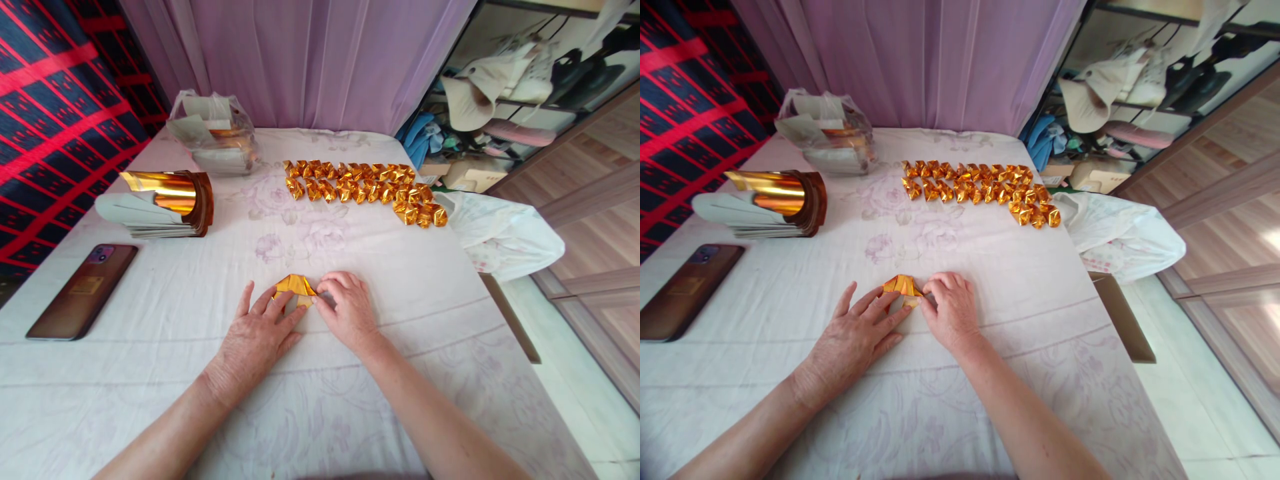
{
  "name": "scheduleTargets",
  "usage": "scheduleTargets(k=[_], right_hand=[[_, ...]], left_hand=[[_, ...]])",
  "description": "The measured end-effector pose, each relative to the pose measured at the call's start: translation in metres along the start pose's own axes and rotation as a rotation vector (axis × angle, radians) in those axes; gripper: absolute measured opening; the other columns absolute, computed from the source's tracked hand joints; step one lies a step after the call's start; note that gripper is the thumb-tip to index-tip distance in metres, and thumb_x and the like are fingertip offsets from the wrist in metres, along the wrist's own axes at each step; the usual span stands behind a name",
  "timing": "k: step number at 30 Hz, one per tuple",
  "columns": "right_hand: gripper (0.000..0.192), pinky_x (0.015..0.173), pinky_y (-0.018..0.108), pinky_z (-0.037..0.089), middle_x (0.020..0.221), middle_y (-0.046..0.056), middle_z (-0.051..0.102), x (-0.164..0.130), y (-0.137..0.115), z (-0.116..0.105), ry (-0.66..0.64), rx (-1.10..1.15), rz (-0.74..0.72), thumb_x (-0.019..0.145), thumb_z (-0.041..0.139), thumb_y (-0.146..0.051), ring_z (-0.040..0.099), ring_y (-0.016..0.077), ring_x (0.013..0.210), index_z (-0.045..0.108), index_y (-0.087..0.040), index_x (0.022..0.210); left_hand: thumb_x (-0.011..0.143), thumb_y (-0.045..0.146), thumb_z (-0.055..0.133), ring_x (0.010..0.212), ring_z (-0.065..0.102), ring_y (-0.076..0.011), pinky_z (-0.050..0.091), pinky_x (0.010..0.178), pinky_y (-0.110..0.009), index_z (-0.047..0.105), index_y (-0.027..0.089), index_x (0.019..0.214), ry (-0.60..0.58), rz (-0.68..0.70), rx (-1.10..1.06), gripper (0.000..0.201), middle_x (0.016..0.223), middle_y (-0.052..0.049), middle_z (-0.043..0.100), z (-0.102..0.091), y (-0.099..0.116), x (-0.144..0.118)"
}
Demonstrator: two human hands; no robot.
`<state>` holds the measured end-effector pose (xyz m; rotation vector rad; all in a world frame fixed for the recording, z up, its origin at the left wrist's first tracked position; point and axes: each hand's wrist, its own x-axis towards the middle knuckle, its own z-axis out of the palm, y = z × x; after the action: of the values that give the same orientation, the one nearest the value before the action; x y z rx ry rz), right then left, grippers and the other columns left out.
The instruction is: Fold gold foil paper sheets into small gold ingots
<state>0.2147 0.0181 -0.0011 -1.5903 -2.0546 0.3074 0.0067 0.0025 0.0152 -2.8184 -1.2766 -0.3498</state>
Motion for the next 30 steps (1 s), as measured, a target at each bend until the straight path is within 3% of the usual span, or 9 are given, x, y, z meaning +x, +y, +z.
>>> scheduleTargets(k=[12,23,30], right_hand=[[0.007,0.084,0.037,0.040,0.103,0.003,0.066,0.000,0.000,0.000,0.003,-0.014,-0.002,0.083,0.065,-0.022,0.058,0.0214,0.101,0.062,-0.024,0.089],[0.021,0.087,0.040,0.040,0.104,0.006,0.063,-0.001,-0.007,0.001,0.017,-0.086,-0.001,0.078,0.072,-0.035,0.056,0.0245,0.102,0.061,-0.024,0.091],[0.012,0.087,0.039,0.040,0.105,0.005,0.064,-0.001,-0.003,0.001,0.010,-0.022,-0.006,0.081,0.068,-0.027,0.057,0.0229,0.102,0.061,-0.024,0.090]], left_hand=[[0.094,0.038,0.055,0.125,0.055,-0.0271,0.019,0.116,-0.059,0.064,0.033,0.121,0.006,0.127,-0.072,0.029,0.130,-0.002,0.063,-0.002,-0.021,-0.004],[0.096,0.040,0.050,0.128,0.052,-0.0268,0.018,0.117,-0.059,0.064,0.031,0.122,-0.008,0.094,-0.097,0.031,0.136,-0.008,0.056,-0.003,-0.019,-0.005],[0.097,0.042,0.046,0.127,0.051,-0.0231,0.013,0.118,-0.057,0.063,0.035,0.122,-0.034,0.123,-0.111,0.031,0.134,-0.005,0.056,-0.003,-0.025,-0.005]])
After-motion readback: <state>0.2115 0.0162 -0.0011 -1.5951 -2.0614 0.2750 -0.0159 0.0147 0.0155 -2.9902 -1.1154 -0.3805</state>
